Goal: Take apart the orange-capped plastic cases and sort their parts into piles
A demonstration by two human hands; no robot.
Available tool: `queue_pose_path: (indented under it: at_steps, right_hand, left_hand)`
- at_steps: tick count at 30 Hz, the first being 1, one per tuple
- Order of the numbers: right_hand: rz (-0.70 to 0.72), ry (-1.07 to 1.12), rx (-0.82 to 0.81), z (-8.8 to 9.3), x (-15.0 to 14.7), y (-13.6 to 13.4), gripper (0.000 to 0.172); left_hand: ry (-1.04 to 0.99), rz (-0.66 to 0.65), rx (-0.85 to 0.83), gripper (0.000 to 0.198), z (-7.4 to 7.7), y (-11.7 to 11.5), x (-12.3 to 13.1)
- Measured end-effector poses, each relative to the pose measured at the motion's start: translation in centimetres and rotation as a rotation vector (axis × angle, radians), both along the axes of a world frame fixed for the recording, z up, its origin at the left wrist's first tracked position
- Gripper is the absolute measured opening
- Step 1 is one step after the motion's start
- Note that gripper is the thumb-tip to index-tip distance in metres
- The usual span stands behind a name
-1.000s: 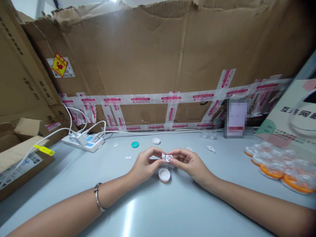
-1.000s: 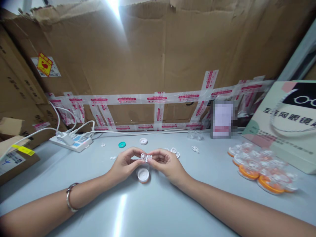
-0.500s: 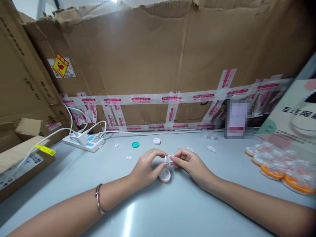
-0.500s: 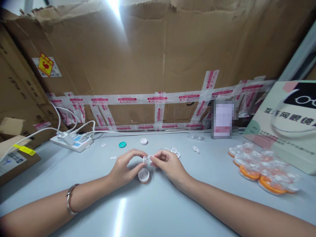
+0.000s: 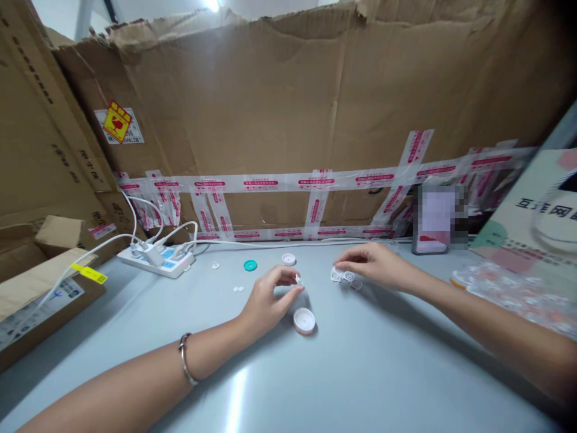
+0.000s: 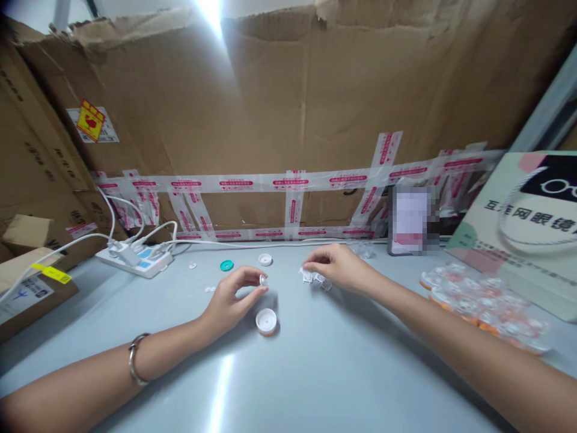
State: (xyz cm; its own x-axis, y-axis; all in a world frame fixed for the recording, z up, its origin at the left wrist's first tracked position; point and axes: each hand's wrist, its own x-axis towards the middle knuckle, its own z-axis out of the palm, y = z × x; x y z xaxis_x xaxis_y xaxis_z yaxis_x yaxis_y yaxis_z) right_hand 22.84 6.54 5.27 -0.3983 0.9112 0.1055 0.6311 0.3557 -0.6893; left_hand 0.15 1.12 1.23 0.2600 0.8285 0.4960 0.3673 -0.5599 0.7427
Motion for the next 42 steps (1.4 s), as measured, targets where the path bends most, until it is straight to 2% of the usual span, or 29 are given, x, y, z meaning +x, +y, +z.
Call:
queue_pose_path:
  at_steps: [3, 6, 11, 16, 20, 22, 26, 29, 32, 35, 38, 42]
  right_hand:
    - [0.046, -0.228, -0.019, -0.2, 0.7, 0.6, 0.016]
    - [0.038, -0.328, 0.000, -0.9, 0.9, 0.9, 0.013]
    - [0.040, -0.398, 0.082, -1.1, 0.7, 0.8, 0.015]
    - [0.034, -0.351, 0.200, -0.7, -0.9, -1.3, 0.022]
    - [0.050, -0.184, 0.249, -0.4, -2.3, -3.1, 0.023]
    - [0.058, 0.008, 0.144, -0.6, -3.0, -3.7, 0.026]
    - [0.138, 0.358, -0.166, -1.8, -4.3, -4.8, 0.028]
    - [0.092, 0.478, -0.269, -2.8, -5.0, -5.4, 0.030]
    - [0.052, 0.528, -0.336, -2.7, -5.1, -5.1, 0.033]
    - [0.012, 0.474, -0.303, -1.5, -3.8, -3.4, 0.034]
    - [-0.052, 0.387, -0.175, 0.3, -0.5, -0.5, 0.031]
    - [-0.047, 0.044, -0.130, 2.0, 5.2, 3.1, 0.019]
  left_hand:
    - [-0.003, -0.006, -0.014, 0.010, 0.1, 0.0, 0.0]
    - [0.004, -0.007, -0.022, 0.010, 0.1, -0.1, 0.0]
    - [0.020, -0.003, -0.022, 0.011, 0.0, -0.1, 0.1]
    - [0.045, 0.002, -0.020, 0.011, 0.0, 0.0, 0.1]
    - [0.068, 0.020, 0.015, 0.013, 0.1, -0.1, 0.0]
    - [0.109, 0.006, 0.054, 0.013, 0.2, -0.2, -0.1]
    - [0.176, -0.055, 0.121, 0.014, 0.1, -0.5, 0.0]
    - [0.190, -0.082, 0.183, 0.018, -0.2, -0.4, 0.0]
    - [0.208, -0.089, 0.215, 0.023, -0.4, -0.3, 0.0]
    - [0.215, -0.064, 0.193, 0.025, -0.3, -0.3, -0.1]
    - [0.203, -0.040, 0.165, 0.022, -0.1, -0.4, -0.2]
    - [0.209, -0.049, 0.144, 0.018, 0.0, -0.4, -0.2]
